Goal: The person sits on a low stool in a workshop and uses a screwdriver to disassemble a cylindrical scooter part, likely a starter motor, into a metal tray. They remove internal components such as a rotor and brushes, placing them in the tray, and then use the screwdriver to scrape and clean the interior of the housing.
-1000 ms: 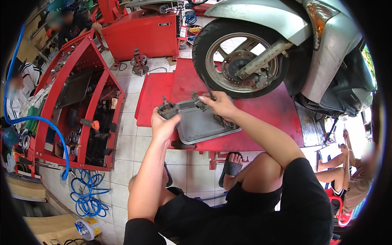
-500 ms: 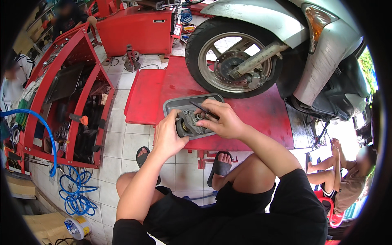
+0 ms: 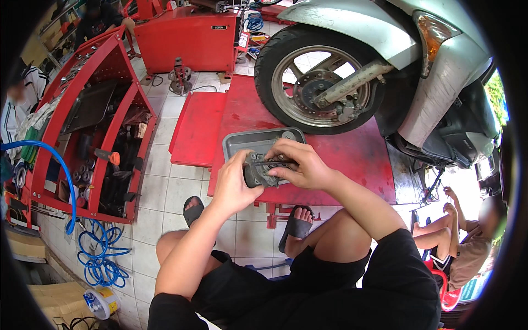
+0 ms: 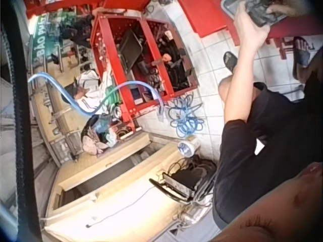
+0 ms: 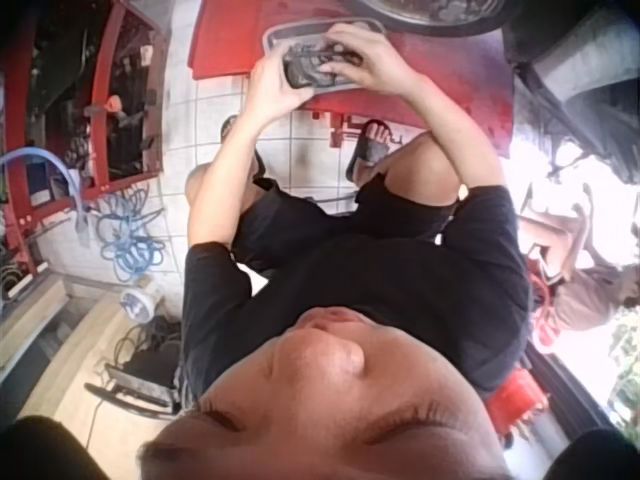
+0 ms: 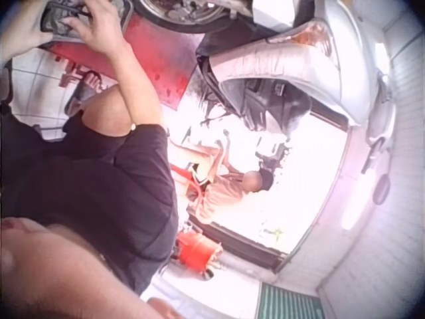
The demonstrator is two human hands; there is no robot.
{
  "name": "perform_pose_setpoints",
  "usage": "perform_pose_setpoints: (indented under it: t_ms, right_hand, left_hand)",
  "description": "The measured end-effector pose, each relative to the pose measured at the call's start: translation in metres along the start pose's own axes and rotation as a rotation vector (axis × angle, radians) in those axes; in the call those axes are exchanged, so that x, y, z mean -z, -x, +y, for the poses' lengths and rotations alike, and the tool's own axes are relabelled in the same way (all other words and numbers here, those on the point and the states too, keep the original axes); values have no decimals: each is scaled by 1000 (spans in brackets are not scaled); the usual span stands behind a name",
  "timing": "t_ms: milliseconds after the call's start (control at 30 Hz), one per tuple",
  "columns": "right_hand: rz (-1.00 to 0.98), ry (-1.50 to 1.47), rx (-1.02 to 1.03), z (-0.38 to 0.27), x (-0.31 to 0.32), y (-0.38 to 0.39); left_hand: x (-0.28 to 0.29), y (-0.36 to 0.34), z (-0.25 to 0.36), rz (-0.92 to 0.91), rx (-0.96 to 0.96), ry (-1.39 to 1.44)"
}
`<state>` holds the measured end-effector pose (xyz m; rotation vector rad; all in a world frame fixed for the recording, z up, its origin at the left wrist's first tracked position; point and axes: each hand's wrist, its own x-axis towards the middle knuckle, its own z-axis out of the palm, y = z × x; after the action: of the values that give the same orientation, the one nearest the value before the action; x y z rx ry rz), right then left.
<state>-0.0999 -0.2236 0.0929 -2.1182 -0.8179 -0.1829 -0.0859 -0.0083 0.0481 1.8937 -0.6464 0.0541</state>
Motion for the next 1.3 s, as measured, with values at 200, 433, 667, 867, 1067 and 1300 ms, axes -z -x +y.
perform_pose_setpoints:
  t_ms: [200,433,667,867,1067,1300]
  right_hand:
    - [178,98,-158,-3,-18,1]
    - [194,19,-39,4,-23,6]
    - [217,53,-82,3,-27,8]
    - [195,59,-77,2,-27,3]
    - [202,33,-55,5,-28,3]
    - [196,55,-69,6,-27,5]
  left_hand:
    - [-7,0,4,215,-43,-199]
    - [-1,0,3,157,-80,-232]
    - [-2,4,10,194,-66,-256]
    - [6,0,7,169,-54,-268]
    - [4,2,6,157,-49,-280]
    - [1,0,3,188,-77,-285]
